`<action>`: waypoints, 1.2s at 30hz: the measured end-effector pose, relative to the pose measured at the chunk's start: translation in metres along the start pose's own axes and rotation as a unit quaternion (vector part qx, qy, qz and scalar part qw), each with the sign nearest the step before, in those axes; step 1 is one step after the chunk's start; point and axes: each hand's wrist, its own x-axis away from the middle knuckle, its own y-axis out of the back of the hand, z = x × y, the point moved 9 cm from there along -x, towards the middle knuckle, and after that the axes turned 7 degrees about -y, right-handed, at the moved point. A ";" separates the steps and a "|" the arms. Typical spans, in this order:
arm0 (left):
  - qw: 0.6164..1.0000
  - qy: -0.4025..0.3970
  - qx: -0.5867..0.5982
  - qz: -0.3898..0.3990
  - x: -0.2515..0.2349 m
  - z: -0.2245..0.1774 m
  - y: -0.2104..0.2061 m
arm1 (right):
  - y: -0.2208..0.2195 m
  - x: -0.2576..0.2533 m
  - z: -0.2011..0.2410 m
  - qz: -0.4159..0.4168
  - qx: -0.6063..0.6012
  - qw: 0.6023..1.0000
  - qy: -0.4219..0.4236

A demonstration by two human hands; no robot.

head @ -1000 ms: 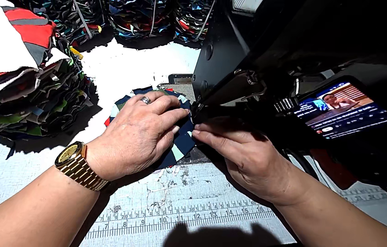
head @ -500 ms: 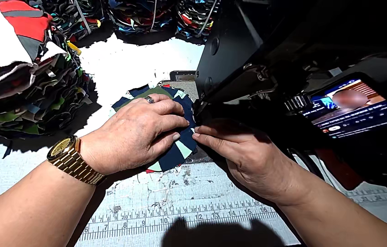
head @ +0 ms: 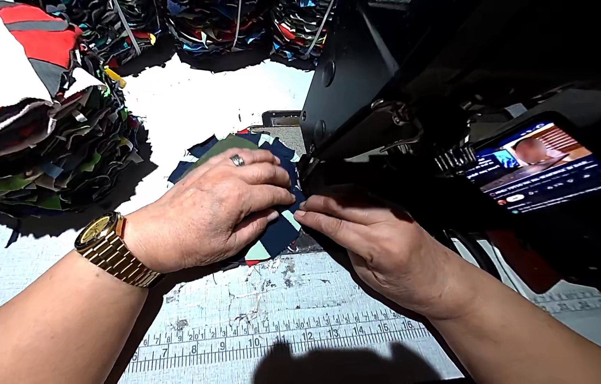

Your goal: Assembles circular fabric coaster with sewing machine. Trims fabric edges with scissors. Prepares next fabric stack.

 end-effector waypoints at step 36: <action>0.999 0.030 -0.023 0.030 0.001 0.001 -0.006 | 0.002 -0.003 -0.009 -0.013 0.008 1.000 -0.016</action>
